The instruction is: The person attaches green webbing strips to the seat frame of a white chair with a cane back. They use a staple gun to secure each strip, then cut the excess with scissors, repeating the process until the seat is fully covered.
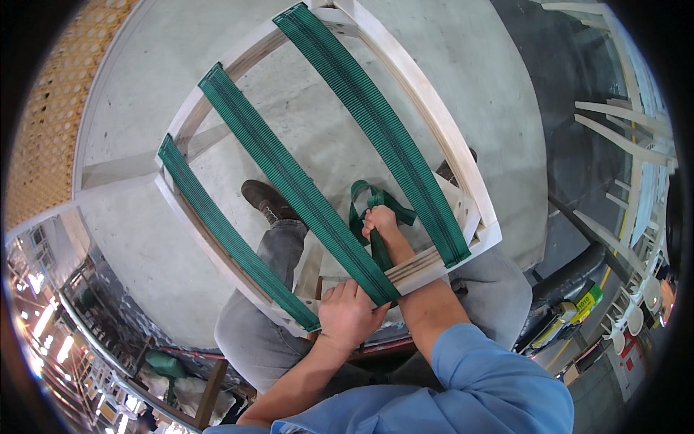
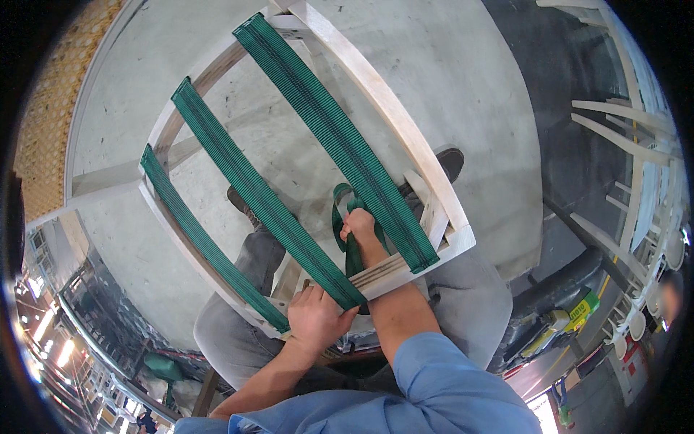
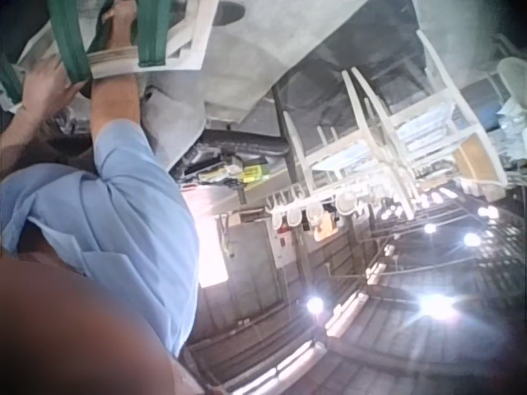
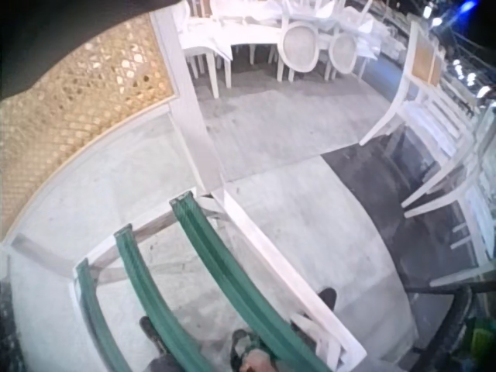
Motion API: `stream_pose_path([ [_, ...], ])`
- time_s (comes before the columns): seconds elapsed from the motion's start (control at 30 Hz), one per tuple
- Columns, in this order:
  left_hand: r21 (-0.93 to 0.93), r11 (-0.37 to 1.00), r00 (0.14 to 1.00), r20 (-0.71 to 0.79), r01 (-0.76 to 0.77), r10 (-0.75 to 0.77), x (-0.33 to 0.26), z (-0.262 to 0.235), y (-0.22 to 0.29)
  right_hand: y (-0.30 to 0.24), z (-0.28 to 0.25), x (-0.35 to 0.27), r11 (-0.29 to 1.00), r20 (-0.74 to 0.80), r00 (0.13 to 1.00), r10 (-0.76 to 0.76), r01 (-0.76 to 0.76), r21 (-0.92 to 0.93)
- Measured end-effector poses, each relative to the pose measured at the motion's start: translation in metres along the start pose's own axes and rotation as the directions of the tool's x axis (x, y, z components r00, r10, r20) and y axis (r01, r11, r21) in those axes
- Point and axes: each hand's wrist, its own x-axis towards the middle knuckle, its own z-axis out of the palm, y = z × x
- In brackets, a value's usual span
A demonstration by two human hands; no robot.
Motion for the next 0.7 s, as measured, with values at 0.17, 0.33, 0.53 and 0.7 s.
stream_pose_path([
  [0.17,-0.105,0.988,0.975,0.204,0.109,-0.086,0.005,-0.009,0.002,0.0,0.012,-0.006,0.998,-0.031,0.999,-0.03,0.028,-0.062],
  [0.33,-0.679,0.597,0.827,0.56,0.427,0.046,0.022,-0.039,-0.05,-0.01,0.008,-0.005,0.968,0.112,0.984,-0.138,0.158,-0.197],
  [0.53,-0.485,0.689,0.821,0.487,0.538,-0.298,0.045,-0.005,-0.027,-0.014,0.046,-0.014,0.964,0.326,0.936,-0.136,0.2,-0.173],
  [0.7,-0.484,0.653,0.753,0.623,0.583,-0.211,0.058,0.004,-0.029,-0.028,0.102,-0.071,0.926,0.638,0.733,-0.236,0.369,-0.082],
])
